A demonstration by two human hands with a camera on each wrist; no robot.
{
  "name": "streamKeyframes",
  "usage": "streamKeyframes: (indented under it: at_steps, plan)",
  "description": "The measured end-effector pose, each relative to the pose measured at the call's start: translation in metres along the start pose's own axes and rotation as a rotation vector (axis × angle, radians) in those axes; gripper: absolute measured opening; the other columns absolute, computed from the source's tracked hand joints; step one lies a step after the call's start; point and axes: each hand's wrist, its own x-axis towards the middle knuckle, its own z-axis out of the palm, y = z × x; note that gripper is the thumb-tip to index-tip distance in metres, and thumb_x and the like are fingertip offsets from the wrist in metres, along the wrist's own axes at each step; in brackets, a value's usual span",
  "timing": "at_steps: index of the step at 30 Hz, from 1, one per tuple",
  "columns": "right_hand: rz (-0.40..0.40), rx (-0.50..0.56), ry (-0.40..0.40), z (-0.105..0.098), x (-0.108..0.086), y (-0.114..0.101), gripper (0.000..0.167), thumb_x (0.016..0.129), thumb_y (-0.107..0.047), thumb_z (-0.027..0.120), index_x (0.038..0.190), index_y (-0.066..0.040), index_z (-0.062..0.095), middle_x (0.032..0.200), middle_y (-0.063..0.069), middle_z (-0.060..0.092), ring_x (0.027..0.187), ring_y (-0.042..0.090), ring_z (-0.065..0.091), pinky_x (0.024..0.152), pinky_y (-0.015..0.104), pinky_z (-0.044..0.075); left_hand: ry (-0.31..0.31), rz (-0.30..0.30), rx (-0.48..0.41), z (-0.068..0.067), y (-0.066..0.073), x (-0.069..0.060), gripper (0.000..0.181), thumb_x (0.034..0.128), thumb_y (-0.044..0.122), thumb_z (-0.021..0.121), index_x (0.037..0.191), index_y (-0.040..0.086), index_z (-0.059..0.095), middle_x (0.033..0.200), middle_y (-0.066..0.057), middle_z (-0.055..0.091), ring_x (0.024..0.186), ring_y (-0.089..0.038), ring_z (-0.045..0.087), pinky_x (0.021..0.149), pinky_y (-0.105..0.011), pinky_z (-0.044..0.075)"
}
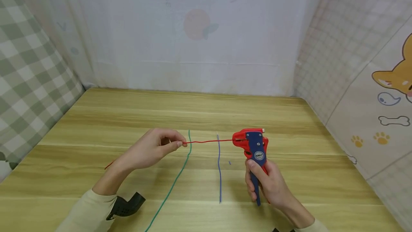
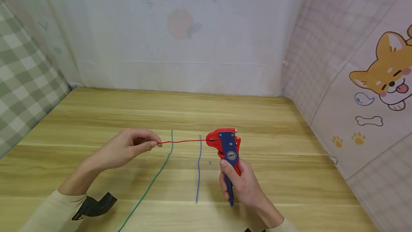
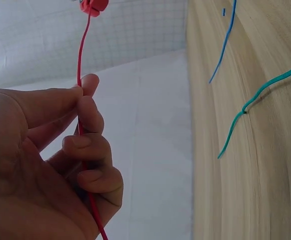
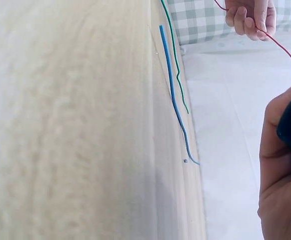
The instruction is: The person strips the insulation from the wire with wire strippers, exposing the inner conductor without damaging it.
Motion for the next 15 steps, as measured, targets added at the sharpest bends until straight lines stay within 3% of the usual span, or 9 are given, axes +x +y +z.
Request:
streamKeyframes:
  at_steps: [6, 9, 15]
  plan:
    - [0.016, 0.007, -0.017, -0.006, 0.0, -0.002, 0.026, 0.115, -0.004, 0.029, 0.108, -0.006, 0.054, 0.072, 0.007, 0.06, 0.052, 0.023, 0.064, 0.049, 0.039, 0.056, 0.011, -0.038, 0.008, -0.002, 0.003, -0.001, 0.015, 0.1048, 0.013, 0.064, 0.108, 0.017, 0.078, 0.089, 0.003, 0.068, 0.073, -0.014, 0.052, 0.066, -0.026, 0.044]
    - [0.022, 0.021, -0.036, -0.011, 0.0, -0.003, 0.026, 0.115, -0.005, 0.029, 0.112, -0.008, 0.054, 0.081, 0.0, 0.067, 0.06, 0.02, 0.07, 0.056, 0.041, 0.061, 0.023, -0.055, -0.004, -0.005, 0.006, -0.003, 0.015, 0.1044, 0.014, 0.064, 0.11, 0.016, 0.079, 0.093, 0.002, 0.071, 0.077, -0.016, 0.055, 0.068, -0.026, 0.046]
    - [0.134, 0.057, -0.054, -0.02, 0.002, -0.006, 0.021, 0.116, -0.009, 0.033, 0.12, -0.008, 0.053, 0.096, 0.003, 0.072, 0.084, 0.021, 0.077, 0.078, 0.045, 0.065, 0.048, -0.061, -0.032, -0.006, 0.007, -0.006, 0.013, 0.1017, 0.014, 0.067, 0.106, 0.016, 0.079, 0.094, 0.002, 0.074, 0.084, -0.019, 0.063, 0.075, -0.028, 0.051]
